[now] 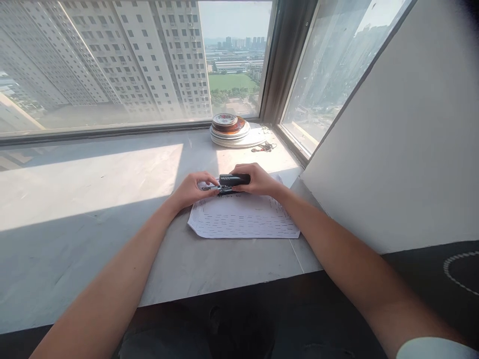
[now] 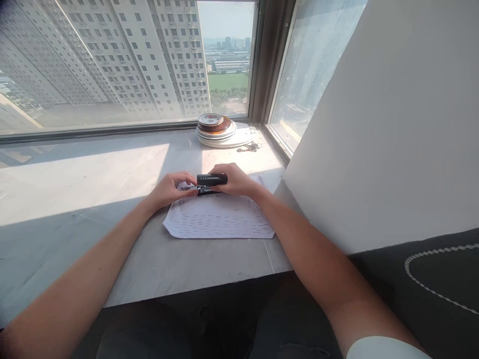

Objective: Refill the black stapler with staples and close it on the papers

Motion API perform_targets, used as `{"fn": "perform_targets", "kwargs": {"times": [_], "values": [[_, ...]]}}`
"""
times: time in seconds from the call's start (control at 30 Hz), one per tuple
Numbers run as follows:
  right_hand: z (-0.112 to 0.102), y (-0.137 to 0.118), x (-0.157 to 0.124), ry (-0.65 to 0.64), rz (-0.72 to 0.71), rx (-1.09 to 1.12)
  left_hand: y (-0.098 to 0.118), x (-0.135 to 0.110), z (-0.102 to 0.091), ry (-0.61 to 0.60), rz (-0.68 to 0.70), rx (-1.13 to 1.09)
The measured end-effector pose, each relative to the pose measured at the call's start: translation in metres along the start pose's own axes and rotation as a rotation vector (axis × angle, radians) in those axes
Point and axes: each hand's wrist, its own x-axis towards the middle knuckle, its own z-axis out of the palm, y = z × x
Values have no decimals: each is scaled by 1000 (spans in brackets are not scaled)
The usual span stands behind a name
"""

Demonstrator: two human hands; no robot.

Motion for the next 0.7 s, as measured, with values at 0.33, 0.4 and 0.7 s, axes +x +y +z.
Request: {"fn": "perform_targets", "kwargs": {"times": [0.33, 0.4, 0.7], "values": [[-16, 8, -6, 8, 9, 145, 9, -5, -8, -123, 81, -167], [-19, 8, -6, -22, -1, 164, 11, -5, -10, -201, 105, -215], [3, -16, 0, -172, -122, 249, 4, -3, -2, -193, 78, -258]]}}
